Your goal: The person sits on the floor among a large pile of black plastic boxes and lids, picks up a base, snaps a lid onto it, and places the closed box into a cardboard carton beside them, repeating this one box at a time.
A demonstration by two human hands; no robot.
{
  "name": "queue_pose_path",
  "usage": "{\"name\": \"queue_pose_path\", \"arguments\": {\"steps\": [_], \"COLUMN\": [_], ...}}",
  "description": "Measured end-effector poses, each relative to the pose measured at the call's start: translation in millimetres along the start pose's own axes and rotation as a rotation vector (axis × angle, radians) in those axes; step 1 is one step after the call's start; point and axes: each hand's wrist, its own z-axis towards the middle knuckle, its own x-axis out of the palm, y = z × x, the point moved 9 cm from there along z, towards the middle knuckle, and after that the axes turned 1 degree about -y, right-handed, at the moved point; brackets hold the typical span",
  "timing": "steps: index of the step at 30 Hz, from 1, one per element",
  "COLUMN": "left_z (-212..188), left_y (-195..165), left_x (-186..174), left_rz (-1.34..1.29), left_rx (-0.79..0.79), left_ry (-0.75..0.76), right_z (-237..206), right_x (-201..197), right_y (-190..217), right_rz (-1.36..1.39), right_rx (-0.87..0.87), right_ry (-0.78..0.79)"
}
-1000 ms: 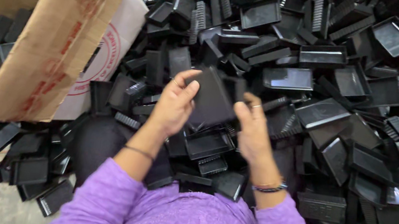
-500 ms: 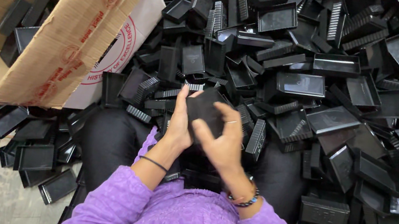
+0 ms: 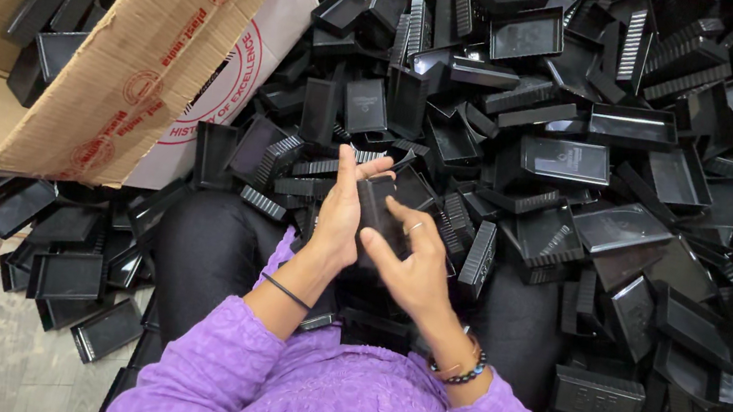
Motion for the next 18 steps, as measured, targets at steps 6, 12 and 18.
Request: {"name": "queue_pose_path", "arguments": {"steps": [6, 12, 18], "left_z": [-8.6, -56.6, -132.2], "left_y": [-3.1, -104.0, -323.8], "left_x": [-7.7, -8.0, -44.1], "left_rz": [-0.333, 0.856, 0.888], "left_rx": [-0.198, 0.778, 1.563], "left_ry": [-0.104, 0.033, -0.431], "right_z": [-24.8, -17.3, 61.1], "right_x": [1.8, 10.2, -20.5], "right_y": [36.5, 7.2, -5.8], "right_rz": [-0.220, 0.201, -0.202], "right_rx": [-0.387, 0.097, -0.275], "right_ry": [0.064, 0.236, 0.028]}}
